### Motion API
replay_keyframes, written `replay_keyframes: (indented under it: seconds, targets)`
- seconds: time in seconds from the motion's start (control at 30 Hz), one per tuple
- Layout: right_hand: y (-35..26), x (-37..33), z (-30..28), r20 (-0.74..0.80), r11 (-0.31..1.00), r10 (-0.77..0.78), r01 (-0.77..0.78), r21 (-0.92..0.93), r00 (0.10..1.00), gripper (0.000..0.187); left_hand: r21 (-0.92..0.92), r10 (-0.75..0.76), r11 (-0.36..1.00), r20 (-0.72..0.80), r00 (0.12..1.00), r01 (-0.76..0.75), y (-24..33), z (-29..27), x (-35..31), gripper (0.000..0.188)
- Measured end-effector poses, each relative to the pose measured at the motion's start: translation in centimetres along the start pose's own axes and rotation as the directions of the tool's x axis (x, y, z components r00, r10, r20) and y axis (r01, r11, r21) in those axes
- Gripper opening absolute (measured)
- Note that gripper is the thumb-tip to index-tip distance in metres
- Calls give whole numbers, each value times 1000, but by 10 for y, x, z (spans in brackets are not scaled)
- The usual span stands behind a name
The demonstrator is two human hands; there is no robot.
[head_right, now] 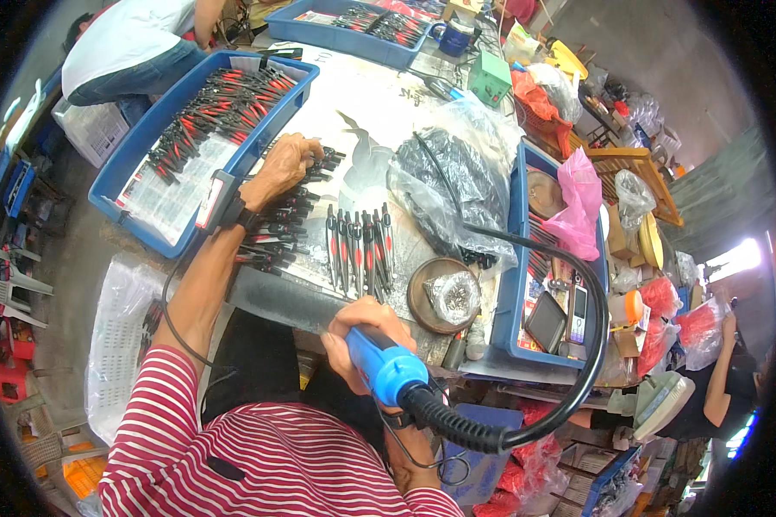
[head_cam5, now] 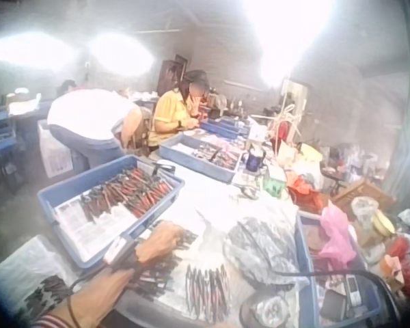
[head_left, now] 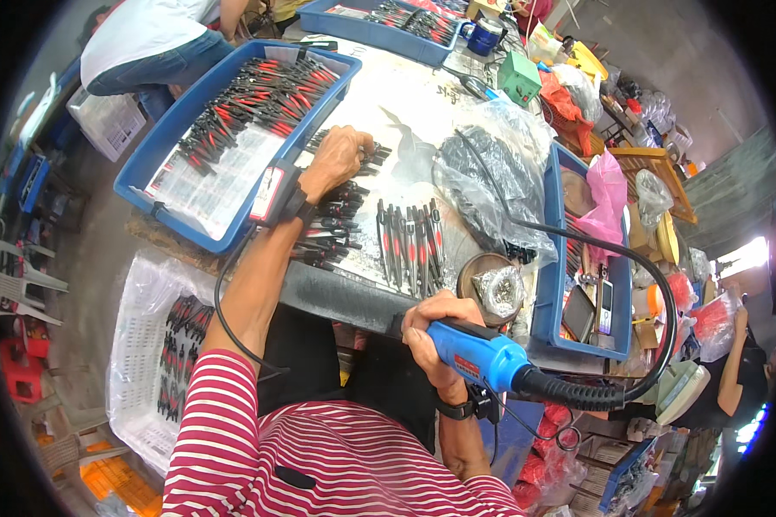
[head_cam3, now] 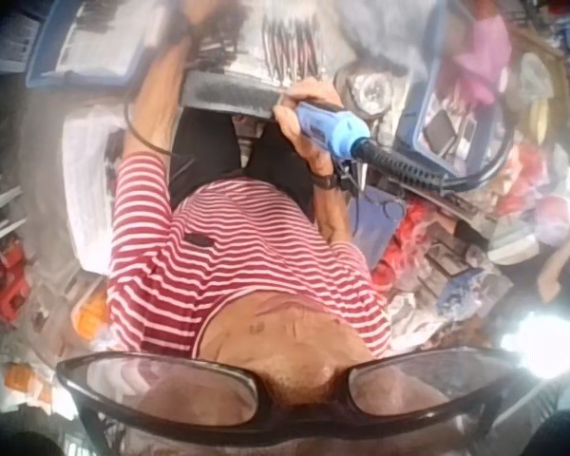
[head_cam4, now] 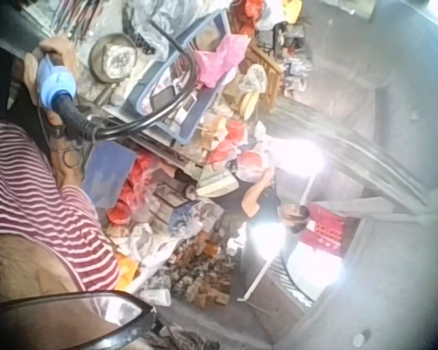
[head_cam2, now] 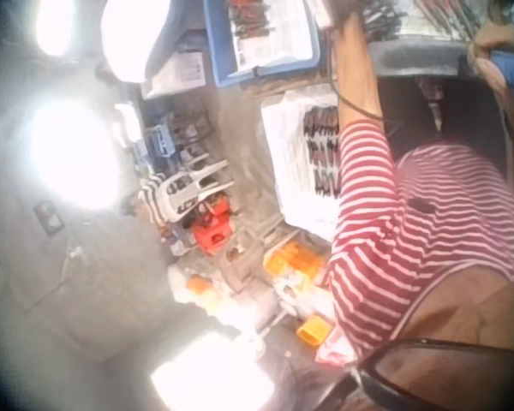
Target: The person uses a blue heat gun to apply heat to the tip of each pen, then places the heated pens into a white basket. The process is repeated for multiple pens in a repetitive cycle.
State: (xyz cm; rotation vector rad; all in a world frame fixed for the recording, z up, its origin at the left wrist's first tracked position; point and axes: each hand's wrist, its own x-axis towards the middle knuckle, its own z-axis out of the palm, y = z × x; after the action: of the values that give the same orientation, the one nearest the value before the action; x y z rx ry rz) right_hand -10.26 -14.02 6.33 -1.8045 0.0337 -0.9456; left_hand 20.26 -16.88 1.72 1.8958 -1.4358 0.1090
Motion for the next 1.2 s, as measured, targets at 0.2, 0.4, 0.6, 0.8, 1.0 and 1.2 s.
replay_keyframes:
  seconds: [0.2, 0.4, 0.6, 0.8, 1.0, 1.2]
  targets:
    - [-2, 0, 2, -21, 1000, 13, -13, 2, 1000, 30, 127, -21, 992, 105, 994, 8, -5, 11, 7, 17]
    - [1, 2, 7, -51, 1000, 19, -18, 8, 999, 30, 120, -13, 993, 47, 999, 7, -11, 20, 5, 17]
    - [-2, 1, 13, -165, 989, 77, -53, 141, 983, 29, 7, 72, 997, -225, 972, -73, -7, 12, 1, 12]
    - [0, -1, 16, -211, 995, 53, -35, 89, 976, 27, -255, -57, 964, -493, 868, -82, 40, -26, 1, 10]
    - [1, -2, 17, -218, 998, 58, -49, 49, 974, 23, -659, -263, 752, -321, 910, -15, 113, -72, -40, 18]
    - [-1, -4, 16, -250, 984, 148, -116, 137, 957, 24, -959, -371, 194, 122, 921, 205, 149, -70, -116, 25]
